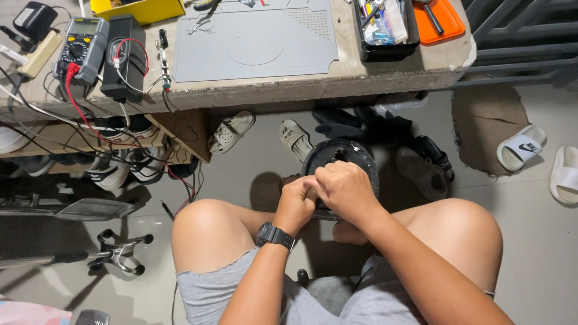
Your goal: Unscrewing the back panel of a portable speaker using a precision screwdriver.
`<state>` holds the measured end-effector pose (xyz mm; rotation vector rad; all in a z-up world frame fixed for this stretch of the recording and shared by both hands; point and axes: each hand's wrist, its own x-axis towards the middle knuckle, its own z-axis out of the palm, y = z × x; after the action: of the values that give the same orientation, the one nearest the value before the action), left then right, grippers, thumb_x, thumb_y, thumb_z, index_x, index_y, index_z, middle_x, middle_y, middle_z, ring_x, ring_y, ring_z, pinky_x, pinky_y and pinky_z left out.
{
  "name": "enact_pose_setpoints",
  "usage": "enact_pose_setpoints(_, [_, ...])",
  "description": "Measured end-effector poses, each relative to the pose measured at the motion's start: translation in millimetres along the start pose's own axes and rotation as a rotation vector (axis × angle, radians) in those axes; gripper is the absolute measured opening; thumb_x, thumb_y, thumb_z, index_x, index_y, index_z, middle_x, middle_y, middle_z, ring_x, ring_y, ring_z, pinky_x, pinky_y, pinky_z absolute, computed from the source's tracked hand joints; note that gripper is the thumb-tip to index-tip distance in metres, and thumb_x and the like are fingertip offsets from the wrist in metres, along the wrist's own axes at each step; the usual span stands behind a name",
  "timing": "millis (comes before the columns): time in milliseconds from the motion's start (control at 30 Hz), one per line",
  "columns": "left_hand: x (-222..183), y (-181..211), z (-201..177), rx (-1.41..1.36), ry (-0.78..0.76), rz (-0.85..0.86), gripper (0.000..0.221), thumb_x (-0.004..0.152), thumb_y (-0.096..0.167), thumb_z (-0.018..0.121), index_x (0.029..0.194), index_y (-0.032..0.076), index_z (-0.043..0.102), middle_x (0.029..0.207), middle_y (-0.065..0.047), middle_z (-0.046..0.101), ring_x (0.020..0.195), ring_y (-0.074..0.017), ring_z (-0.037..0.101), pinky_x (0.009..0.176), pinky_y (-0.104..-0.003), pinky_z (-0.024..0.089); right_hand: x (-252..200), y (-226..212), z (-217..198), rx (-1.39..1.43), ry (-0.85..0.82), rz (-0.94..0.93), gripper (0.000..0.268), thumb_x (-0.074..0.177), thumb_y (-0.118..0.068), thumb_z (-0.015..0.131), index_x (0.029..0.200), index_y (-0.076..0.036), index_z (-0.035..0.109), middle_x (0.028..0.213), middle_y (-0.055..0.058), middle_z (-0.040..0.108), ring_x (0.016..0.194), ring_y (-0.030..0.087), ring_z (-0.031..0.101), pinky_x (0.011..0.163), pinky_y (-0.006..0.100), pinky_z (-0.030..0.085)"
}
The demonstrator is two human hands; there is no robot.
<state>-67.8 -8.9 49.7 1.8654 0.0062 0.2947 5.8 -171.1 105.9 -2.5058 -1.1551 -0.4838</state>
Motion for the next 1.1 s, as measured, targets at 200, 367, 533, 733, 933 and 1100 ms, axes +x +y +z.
enact_pose_setpoints(200, [5, -34, 15, -0.016, 0.12, -0.072, 0.012, 0.094, 0.005, 0.087, 0.089, 0.014, 0.081, 0.085, -0.007, 0.08, 0.091, -0.0298, 0.083, 0.083, -0.039, 0.067, 1, 7, -9, 0.048, -0.095, -0.09, 0.028, 0.114, -0.041, 0.062, 0.095, -0.021, 0.063, 0.078, -0.003, 0.054, 0.082, 0.027, 0.066, 0.073, 0.041, 0.054])
enact_pose_setpoints(367, [6, -26, 12, 0.009, 0.129, -0.105, 0.015, 0.091, 0.009, 0.091, 0.088, 0.011, 0.077, 0.081, -0.01, 0.074, 0.086, -0.0319, 0.081, 0.078, -0.04, 0.065, -4, 9, -14, 0.047, -0.144, -0.088, 0.025, 0.114, -0.039, 0.065, 0.099, -0.019, 0.064, 0.081, -0.002, 0.058, 0.086, 0.027, 0.069, 0.076, 0.041, 0.056])
enact_pose_setpoints(533, [-1, -7, 1, 0.013, -0.06, -0.038, 0.019, 0.108, -0.001, 0.072, 0.104, 0.012, 0.085, 0.113, -0.013, 0.085, 0.118, -0.0436, 0.081, 0.1, -0.053, 0.067, -1, 3, -23, 0.105, -0.17, -0.033, 0.025, 0.111, -0.04, 0.068, 0.101, -0.017, 0.07, 0.079, 0.001, 0.062, 0.085, 0.028, 0.072, 0.078, 0.042, 0.059])
enact_pose_setpoints(733, [2, -33, 7, 0.035, -0.043, -0.037, 0.022, 0.112, 0.003, 0.069, 0.114, 0.014, 0.088, 0.114, -0.013, 0.086, 0.119, -0.0444, 0.08, 0.1, -0.053, 0.068, 2, 6, -16, 0.034, -0.039, 0.016, 0.051, 0.112, -0.06, 0.066, 0.079, -0.021, 0.062, 0.066, 0.002, 0.057, 0.071, 0.027, 0.068, 0.07, 0.042, 0.055])
enact_pose_setpoints(933, [6, -20, 4, 0.081, 0.069, -0.024, 0.018, 0.098, 0.001, 0.082, 0.091, 0.016, 0.075, 0.091, -0.007, 0.078, 0.099, -0.0341, 0.082, 0.09, -0.044, 0.067, 7, 9, -10, 0.034, -0.098, -0.045, 0.021, 0.106, -0.038, 0.072, 0.092, -0.024, 0.068, 0.074, -0.005, 0.059, 0.081, 0.024, 0.068, 0.074, 0.04, 0.053])
enact_pose_setpoints(1100, [8, -35, 13, 0.091, 0.121, -0.05, 0.029, 0.092, 0.006, 0.087, 0.084, 0.013, 0.061, 0.084, -0.008, 0.068, 0.094, -0.0356, 0.079, 0.084, -0.043, 0.065, 4, -2, -27, 0.096, -0.206, -0.058, 0.019, 0.113, -0.03, 0.061, 0.101, -0.019, 0.068, 0.083, -0.003, 0.059, 0.088, 0.027, 0.066, 0.078, 0.041, 0.055])
